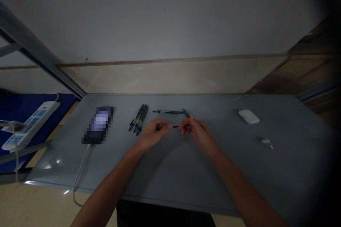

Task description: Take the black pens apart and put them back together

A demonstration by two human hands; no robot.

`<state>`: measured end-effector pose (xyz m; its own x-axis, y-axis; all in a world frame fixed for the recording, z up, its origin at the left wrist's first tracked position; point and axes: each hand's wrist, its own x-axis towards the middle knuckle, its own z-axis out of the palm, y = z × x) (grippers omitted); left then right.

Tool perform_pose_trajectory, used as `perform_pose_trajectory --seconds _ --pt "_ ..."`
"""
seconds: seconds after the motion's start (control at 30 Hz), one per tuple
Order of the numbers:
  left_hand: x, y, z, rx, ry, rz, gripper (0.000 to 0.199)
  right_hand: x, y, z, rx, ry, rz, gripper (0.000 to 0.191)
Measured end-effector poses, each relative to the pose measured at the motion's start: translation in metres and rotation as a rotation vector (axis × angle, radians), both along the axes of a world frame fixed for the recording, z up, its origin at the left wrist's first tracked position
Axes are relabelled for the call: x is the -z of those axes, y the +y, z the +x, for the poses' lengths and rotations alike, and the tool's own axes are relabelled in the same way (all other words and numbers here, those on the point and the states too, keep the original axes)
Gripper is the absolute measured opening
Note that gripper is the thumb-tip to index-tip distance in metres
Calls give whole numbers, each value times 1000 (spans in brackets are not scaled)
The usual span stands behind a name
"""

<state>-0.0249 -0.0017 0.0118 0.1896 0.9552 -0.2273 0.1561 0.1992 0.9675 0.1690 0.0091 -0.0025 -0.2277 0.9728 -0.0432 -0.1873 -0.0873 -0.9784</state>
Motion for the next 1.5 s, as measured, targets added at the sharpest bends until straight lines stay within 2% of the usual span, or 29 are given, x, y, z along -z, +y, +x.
perform_pose_trajectory --seconds 0.1,0.2,0.43,0.6,0.77,0.9,1.13,1.33,1.5 --pt "3 0 0 9 48 12 56 1 0 1 -2 2 31 57" --pt "4 0 -1 31 84 27 53 2 0 1 -17 -15 20 54" --pt "1 0 -1 -11 32 3 49 -1 -1 0 -34 4 -56 54" --pt "1 0 -1 -43 9 -32 58 -1 -1 -1 -31 29 -2 58" --pt "3 1 -2 -9 66 23 46 -1 -1 -1 -49 -30 4 56" --pt "3 0 -1 -17 38 18 43 0 -1 0 -46 -11 -41 56" --pt "3 -2 1 -25 68 20 53 -3 0 1 -31 -7 7 61" --pt "3 0 -1 1 100 23 45 0 0 0 -42 -40 -8 58" --pt "1 0 0 -23 62 10 48 0 0 0 -27 -10 -29 57"
